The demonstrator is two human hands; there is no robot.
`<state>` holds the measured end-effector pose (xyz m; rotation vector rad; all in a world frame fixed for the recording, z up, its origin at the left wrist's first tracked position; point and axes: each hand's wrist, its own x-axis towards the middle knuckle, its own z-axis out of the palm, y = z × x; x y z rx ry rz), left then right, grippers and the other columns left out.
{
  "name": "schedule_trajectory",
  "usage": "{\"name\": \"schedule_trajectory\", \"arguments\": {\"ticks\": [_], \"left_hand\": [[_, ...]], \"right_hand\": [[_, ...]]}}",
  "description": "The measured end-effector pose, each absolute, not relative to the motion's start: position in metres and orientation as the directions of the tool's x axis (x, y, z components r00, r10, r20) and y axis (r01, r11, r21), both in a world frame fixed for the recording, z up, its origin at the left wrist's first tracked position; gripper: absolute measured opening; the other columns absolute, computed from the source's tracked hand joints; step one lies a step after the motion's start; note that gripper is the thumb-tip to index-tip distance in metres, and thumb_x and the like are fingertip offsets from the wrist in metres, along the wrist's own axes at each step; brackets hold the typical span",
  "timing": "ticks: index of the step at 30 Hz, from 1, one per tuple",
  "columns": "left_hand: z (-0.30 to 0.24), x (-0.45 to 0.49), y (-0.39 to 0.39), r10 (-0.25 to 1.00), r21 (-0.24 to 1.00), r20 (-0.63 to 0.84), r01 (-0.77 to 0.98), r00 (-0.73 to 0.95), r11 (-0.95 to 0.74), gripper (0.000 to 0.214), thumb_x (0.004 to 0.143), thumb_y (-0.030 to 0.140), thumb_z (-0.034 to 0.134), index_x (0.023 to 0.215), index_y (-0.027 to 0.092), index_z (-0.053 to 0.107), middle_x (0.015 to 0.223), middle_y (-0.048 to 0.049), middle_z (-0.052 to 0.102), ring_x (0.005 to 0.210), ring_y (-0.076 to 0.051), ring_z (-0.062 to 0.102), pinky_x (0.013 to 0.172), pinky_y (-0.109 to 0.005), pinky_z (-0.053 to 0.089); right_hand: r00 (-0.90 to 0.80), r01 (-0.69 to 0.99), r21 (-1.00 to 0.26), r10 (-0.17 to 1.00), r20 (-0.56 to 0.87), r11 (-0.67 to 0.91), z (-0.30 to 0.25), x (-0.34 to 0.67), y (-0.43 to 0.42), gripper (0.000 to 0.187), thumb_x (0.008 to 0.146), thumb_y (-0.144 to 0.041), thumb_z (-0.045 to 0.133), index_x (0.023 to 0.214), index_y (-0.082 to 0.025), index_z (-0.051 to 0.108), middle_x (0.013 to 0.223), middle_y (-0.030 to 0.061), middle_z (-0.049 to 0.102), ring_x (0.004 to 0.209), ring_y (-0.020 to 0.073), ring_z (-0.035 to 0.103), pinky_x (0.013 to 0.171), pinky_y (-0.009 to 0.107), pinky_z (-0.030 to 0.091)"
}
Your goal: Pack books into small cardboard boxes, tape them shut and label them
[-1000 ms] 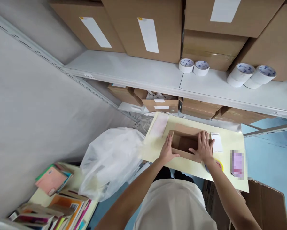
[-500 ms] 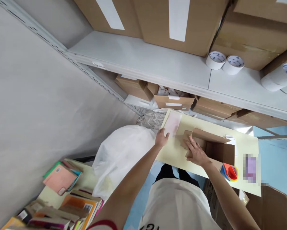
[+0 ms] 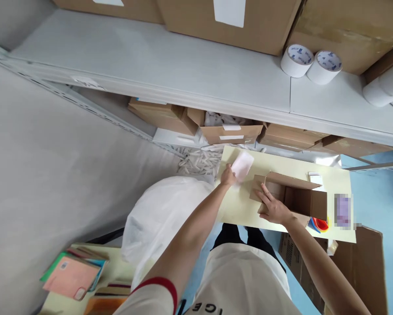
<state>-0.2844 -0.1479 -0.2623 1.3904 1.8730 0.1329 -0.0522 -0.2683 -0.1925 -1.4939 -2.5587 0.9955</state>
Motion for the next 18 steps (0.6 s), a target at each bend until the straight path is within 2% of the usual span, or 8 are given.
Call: {"name": "schedule_trajectory", "arguments": {"ticks": [3, 6, 9, 11, 14, 16, 18], "left_hand": [[-0.243, -0.311, -0.157, 0.872, 0.526, -0.485, 0.778, -0.059, 0.345, 0.044, 0.084, 0.009, 0.057, 0.126, 0.016, 0.05, 0.115, -0.0129, 0.069, 0.107, -0.026, 0.066, 0.089, -0.033, 0.049], [-0.215, -0.342, -0.166, 0.905, 0.542, -0.421, 0.785, -0.054, 0.299, 0.041, 0.083, 0.01, 0.056, 0.123, 0.017, 0.051, 0.114, -0.0107, 0.068, 0.106, -0.025, 0.065, 0.09, -0.033, 0.049], [-0.175, -0.367, -0.169, 0.972, 0.609, -0.227, 0.771, -0.055, 0.186, 0.038, 0.081, 0.013, 0.056, 0.119, 0.015, 0.051, 0.113, -0.0115, 0.067, 0.102, -0.024, 0.066, 0.09, -0.034, 0.051], [-0.14, -0.372, -0.169, 0.998, 0.642, -0.054, 0.764, -0.029, 0.057, 0.038, 0.081, 0.017, 0.056, 0.118, 0.015, 0.05, 0.112, -0.0106, 0.066, 0.098, -0.024, 0.066, 0.086, -0.034, 0.052], [-0.08, -0.349, -0.17, 0.989, 0.603, 0.134, 0.787, 0.064, -0.133, 0.039, 0.084, 0.026, 0.054, 0.122, 0.017, 0.047, 0.111, -0.0092, 0.065, 0.093, -0.024, 0.065, 0.08, -0.035, 0.053], [-0.047, -0.313, -0.174, 0.968, 0.55, 0.195, 0.8, 0.157, -0.24, 0.038, 0.087, 0.027, 0.051, 0.124, 0.018, 0.047, 0.112, -0.0093, 0.065, 0.097, -0.025, 0.065, 0.083, -0.036, 0.052], [-0.03, -0.267, -0.18, 0.933, 0.507, 0.196, 0.783, 0.303, -0.361, 0.035, 0.089, 0.024, 0.048, 0.124, 0.02, 0.048, 0.117, -0.009, 0.064, 0.104, -0.025, 0.063, 0.088, -0.036, 0.051]], "right_hand": [[-0.543, 0.778, -0.547, 0.77, -0.336, 0.31, -0.192, -0.066, -0.252, 0.101, 0.07, -0.025, 0.075, 0.154, -0.029, 0.02, 0.164, 0.0123, -0.001, 0.132, 0.0368, 0.05, 0.087, 0.042, 0.057], [-0.565, 0.778, -0.524, 0.751, -0.342, 0.346, -0.184, -0.08, -0.24, 0.102, 0.069, -0.031, 0.077, 0.154, -0.029, 0.021, 0.164, 0.0106, 0.004, 0.136, 0.0362, 0.044, 0.099, 0.047, 0.05], [-0.531, 0.792, -0.462, 0.823, -0.202, 0.398, -0.168, -0.071, -0.245, 0.093, 0.076, -0.037, 0.073, 0.153, -0.026, 0.023, 0.163, 0.0119, 0.014, 0.146, 0.0353, 0.026, 0.115, 0.056, 0.029], [-0.377, 0.852, -0.401, 0.926, -0.028, 0.335, -0.159, -0.047, -0.259, 0.078, 0.085, -0.038, 0.062, 0.152, -0.023, 0.026, 0.162, 0.0145, 0.018, 0.148, 0.0354, 0.018, 0.116, 0.061, 0.019], [0.011, 0.924, -0.378, 0.984, 0.176, 0.057, -0.155, 0.008, -0.283, 0.07, 0.091, -0.04, 0.052, 0.151, -0.017, 0.025, 0.161, 0.0202, 0.016, 0.148, 0.0408, 0.015, 0.111, 0.067, 0.023], [0.178, 0.903, -0.421, 0.967, 0.181, -0.088, -0.161, 0.044, -0.293, 0.077, 0.088, -0.045, 0.053, 0.152, -0.015, 0.021, 0.159, 0.0233, 0.018, 0.145, 0.0441, 0.02, 0.105, 0.067, 0.033], [0.203, 0.867, -0.483, 0.972, 0.12, -0.122, -0.171, 0.07, -0.296, 0.078, 0.088, -0.044, 0.053, 0.152, -0.016, 0.019, 0.155, 0.0233, 0.028, 0.141, 0.0418, 0.032, 0.099, 0.061, 0.043]]}}
